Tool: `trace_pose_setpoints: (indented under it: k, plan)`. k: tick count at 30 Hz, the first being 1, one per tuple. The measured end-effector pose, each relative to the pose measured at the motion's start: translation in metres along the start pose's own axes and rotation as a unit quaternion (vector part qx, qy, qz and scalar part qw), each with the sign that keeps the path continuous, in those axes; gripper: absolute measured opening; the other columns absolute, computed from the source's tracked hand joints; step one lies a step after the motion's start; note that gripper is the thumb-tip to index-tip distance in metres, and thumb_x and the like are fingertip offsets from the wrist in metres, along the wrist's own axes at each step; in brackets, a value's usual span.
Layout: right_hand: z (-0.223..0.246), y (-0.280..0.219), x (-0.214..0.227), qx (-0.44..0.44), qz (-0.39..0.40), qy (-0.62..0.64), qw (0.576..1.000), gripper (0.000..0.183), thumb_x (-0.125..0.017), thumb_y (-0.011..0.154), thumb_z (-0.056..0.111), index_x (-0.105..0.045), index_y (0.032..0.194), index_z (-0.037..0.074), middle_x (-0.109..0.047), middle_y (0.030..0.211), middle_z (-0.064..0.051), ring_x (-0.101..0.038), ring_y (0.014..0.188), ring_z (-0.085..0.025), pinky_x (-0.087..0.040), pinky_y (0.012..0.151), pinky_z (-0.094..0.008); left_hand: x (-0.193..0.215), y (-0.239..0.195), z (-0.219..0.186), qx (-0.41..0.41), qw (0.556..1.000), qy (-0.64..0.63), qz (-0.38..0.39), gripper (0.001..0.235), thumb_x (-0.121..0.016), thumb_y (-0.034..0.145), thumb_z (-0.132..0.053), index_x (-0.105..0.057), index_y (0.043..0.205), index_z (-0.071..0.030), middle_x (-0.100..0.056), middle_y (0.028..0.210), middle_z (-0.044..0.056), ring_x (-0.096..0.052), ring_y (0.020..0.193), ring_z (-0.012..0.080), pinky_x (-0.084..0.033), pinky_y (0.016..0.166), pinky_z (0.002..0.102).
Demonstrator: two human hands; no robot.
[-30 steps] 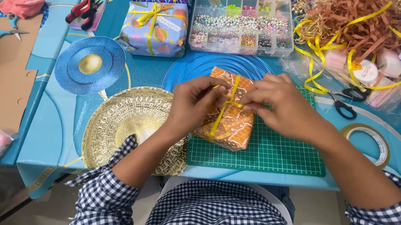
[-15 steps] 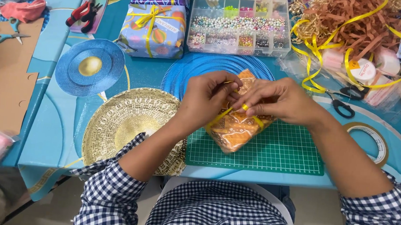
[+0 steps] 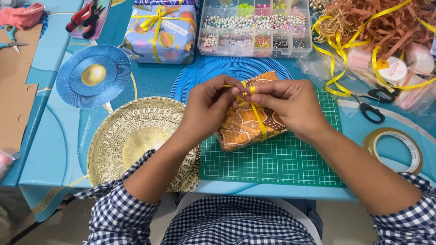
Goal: Tying a yellow decorative ribbon around a small gift box wrapped in patterned paper.
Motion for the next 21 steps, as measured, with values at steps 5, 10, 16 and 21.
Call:
trace_pose_setpoints:
  k: [5, 10, 16, 21]
  plan:
    - [0.004, 0.005, -0.004, 0.004, 0.019, -0.019, 1.000, 0.017, -0.086, 0.104, -0.001, -0.086, 0.121, -0.005, -0.088, 0.105, -0.018, -0.081, 0.107, -0.021, -0.066, 0.103, -0.038, 0.007, -0.011, -0.002, -0.012, 0.998, 0.058, 0.024, 0.020, -0.069, 0.113, 0.000, -0.084, 0.112, -0.012, -0.076, 0.081, 0.007, -0.072, 0.083, 0.0175, -0.066, 0.089, 0.042]
    - [-0.008, 0.010, 0.001, 0.012, 0.049, -0.094, 0.994, 0.015, -0.082, 0.106, -0.002, -0.085, 0.121, -0.004, -0.089, 0.108, -0.018, -0.083, 0.113, -0.024, -0.065, 0.108, -0.042, 0.009, -0.009, -0.011, -0.058, 0.985, 0.134, 0.091, 0.023, -0.066, 0.111, 0.006, -0.084, 0.106, -0.008, -0.079, 0.082, 0.014, -0.079, 0.087, 0.0384, -0.062, 0.100, 0.055]
    - [-0.004, 0.006, 0.000, 0.039, 0.049, -0.179, 0.982, 0.011, -0.079, 0.107, -0.003, -0.089, 0.112, 0.001, -0.090, 0.099, -0.016, -0.078, 0.099, -0.028, -0.057, 0.099, -0.043, 0.018, -0.004, -0.003, -0.087, 0.971, 0.194, 0.112, 0.022, -0.071, 0.110, 0.004, -0.084, 0.102, -0.012, -0.078, 0.080, 0.010, -0.073, 0.088, 0.0375, -0.059, 0.100, 0.051]
    - [-0.005, 0.006, 0.000, 0.066, 0.040, -0.246, 0.966, 0.013, -0.080, 0.109, 0.003, -0.091, 0.108, 0.010, -0.090, 0.096, -0.009, -0.066, 0.095, -0.024, -0.050, 0.095, -0.041, 0.018, -0.005, -0.006, -0.084, 0.966, 0.214, 0.119, 0.022, -0.069, 0.109, 0.005, -0.082, 0.101, -0.010, -0.079, 0.083, 0.012, -0.075, 0.088, 0.0396, -0.061, 0.096, 0.053]
Point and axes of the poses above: each hand's wrist, its own y-axis towards the middle knuckle, its own x-axis out of the back of the hand, z = x × y, the point moved 1 cm from there along y, towards the middle knuckle
